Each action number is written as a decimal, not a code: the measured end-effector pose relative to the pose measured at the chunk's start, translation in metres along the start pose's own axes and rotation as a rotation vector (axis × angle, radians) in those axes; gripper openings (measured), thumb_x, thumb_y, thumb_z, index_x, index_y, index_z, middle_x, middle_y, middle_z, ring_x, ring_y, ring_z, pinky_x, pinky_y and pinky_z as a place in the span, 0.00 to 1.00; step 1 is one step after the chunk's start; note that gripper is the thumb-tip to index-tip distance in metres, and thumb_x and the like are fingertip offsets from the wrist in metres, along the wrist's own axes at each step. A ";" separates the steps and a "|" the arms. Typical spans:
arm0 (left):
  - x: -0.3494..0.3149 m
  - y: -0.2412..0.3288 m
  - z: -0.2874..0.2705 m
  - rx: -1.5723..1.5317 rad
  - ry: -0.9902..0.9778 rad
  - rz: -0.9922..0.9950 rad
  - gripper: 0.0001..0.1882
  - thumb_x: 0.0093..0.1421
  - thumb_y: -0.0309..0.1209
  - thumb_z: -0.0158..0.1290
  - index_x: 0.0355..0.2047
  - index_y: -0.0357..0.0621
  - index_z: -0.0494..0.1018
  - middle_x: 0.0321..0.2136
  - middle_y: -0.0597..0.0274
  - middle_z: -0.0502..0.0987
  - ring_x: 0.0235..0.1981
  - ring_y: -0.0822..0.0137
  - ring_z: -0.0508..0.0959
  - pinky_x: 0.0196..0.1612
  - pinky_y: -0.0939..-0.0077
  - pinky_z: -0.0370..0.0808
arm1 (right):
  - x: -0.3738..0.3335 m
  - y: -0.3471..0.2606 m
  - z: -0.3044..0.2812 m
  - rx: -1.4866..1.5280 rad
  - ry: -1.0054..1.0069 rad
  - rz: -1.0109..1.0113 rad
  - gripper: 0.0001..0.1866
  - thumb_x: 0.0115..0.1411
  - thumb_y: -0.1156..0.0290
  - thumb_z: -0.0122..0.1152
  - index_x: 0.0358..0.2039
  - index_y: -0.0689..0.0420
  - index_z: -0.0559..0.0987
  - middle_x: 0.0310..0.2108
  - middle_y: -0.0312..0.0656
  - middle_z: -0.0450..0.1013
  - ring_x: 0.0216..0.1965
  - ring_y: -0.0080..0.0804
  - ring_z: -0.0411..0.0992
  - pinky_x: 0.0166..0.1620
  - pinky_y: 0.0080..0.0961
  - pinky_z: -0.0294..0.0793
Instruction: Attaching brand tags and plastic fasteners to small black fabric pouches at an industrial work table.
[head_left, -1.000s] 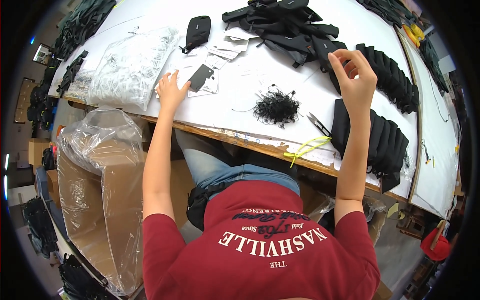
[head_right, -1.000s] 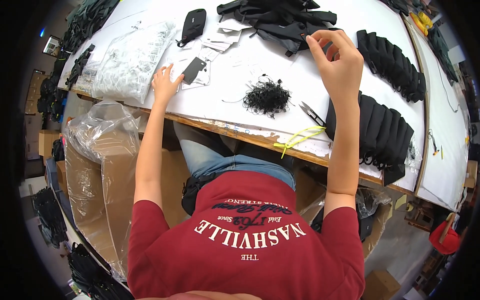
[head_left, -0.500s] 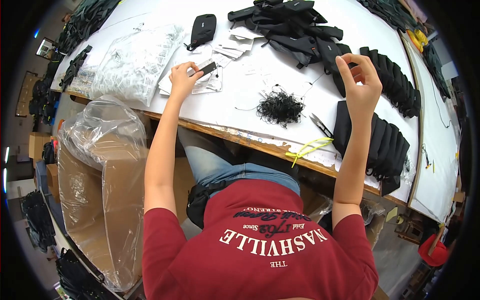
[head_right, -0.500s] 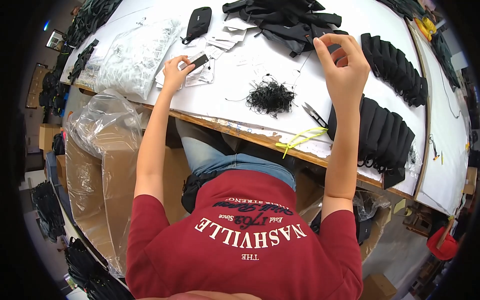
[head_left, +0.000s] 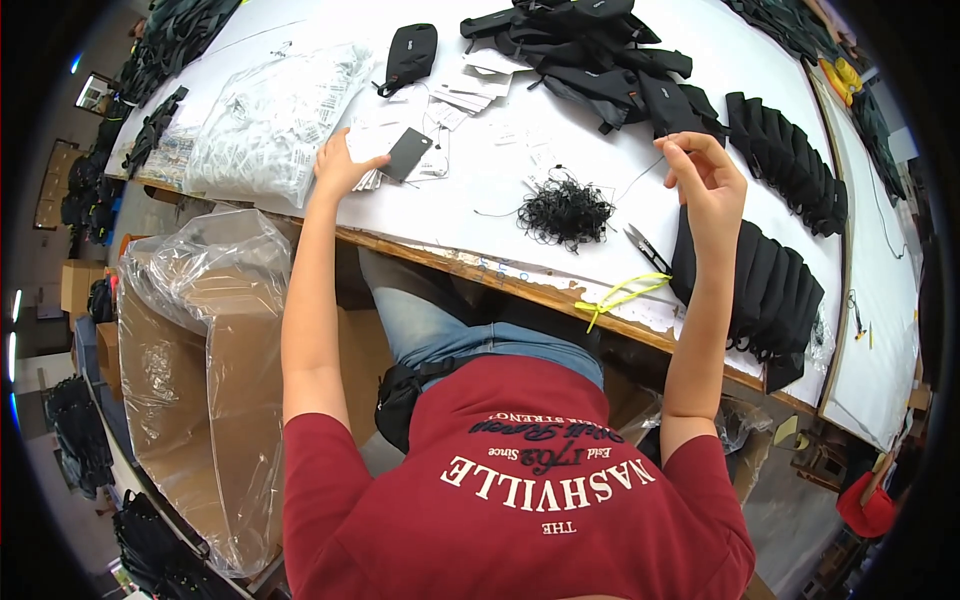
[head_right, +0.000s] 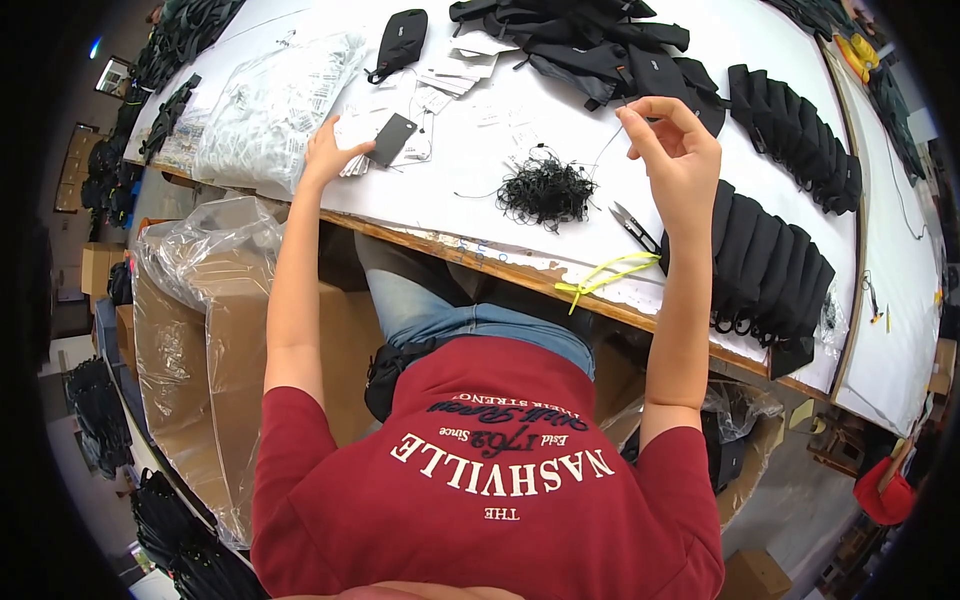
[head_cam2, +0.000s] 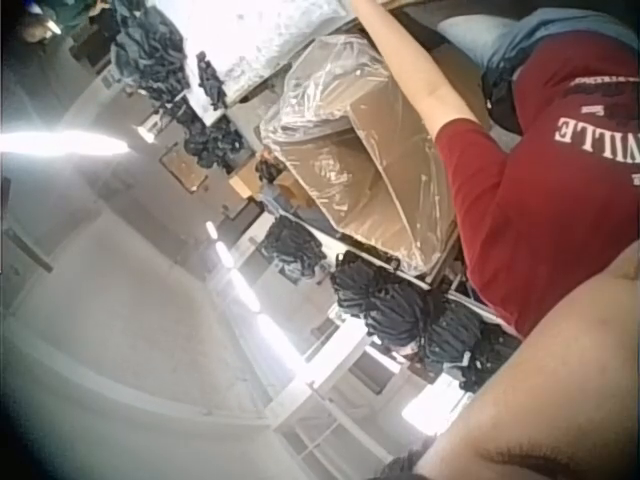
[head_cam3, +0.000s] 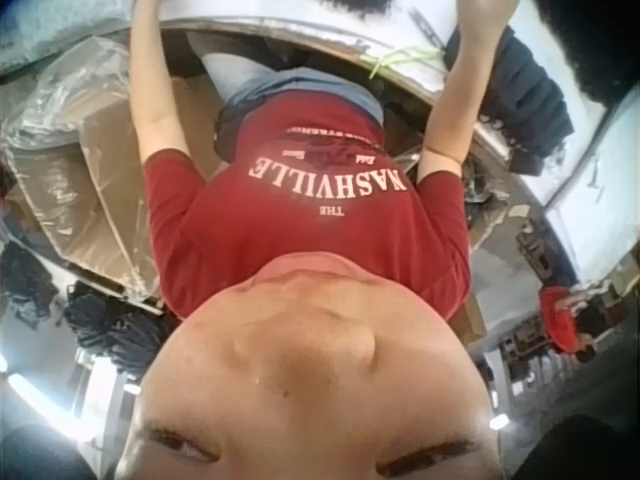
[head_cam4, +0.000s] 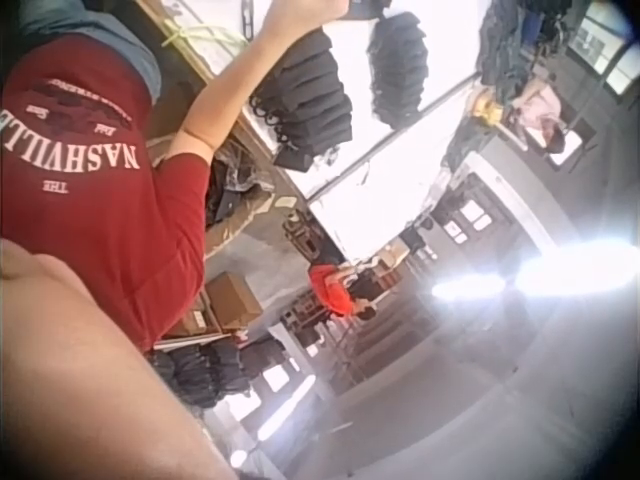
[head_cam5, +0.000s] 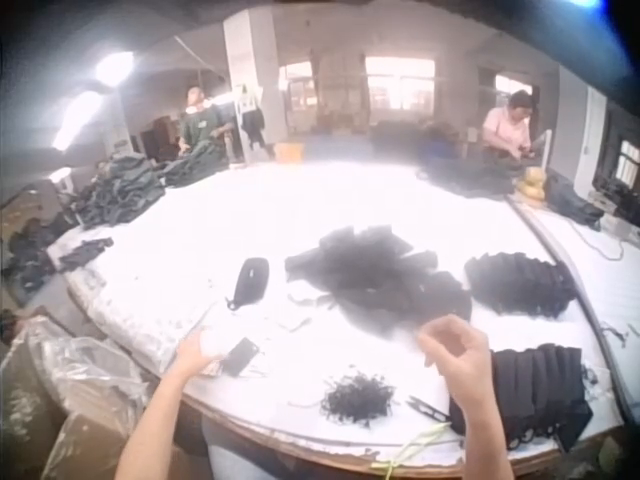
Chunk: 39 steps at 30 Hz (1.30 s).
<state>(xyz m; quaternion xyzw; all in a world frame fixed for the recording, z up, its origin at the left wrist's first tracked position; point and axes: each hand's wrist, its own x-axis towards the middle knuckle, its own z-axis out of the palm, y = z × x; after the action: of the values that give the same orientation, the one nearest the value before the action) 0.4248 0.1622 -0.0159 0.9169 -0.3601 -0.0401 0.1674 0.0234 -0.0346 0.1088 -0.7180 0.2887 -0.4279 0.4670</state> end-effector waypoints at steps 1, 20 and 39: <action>-0.001 -0.004 0.000 0.001 0.000 0.000 0.53 0.37 0.58 0.64 0.58 0.40 0.58 0.56 0.49 0.64 0.58 0.47 0.59 0.58 0.53 0.55 | 0.000 -0.001 0.000 0.100 -0.022 0.027 0.06 0.56 0.70 0.60 0.29 0.60 0.76 0.22 0.33 0.72 0.21 0.14 0.67 0.24 0.10 0.60; -0.117 0.131 -0.040 -0.878 0.051 0.304 0.19 0.49 0.31 0.60 0.41 0.37 0.71 0.33 0.60 0.71 0.37 0.68 0.71 0.44 0.76 0.67 | -0.048 -0.023 0.044 0.239 -0.256 0.144 0.04 0.54 0.75 0.61 0.30 0.60 0.76 0.23 0.28 0.69 0.24 0.10 0.63 0.28 0.09 0.60; -0.202 0.171 -0.037 -1.053 0.172 0.398 0.11 0.47 0.16 0.58 0.33 0.37 0.75 0.26 0.63 0.73 0.29 0.73 0.73 0.34 0.81 0.69 | -0.074 -0.024 0.075 -0.062 -0.236 -0.101 0.05 0.51 0.75 0.62 0.28 0.60 0.76 0.19 0.34 0.68 0.19 0.18 0.63 0.24 0.16 0.65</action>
<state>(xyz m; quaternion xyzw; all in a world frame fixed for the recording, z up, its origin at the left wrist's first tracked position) 0.1728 0.1918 0.0671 0.6242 -0.4425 -0.1072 0.6349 0.0553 0.0675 0.0907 -0.7909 0.2083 -0.3542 0.4534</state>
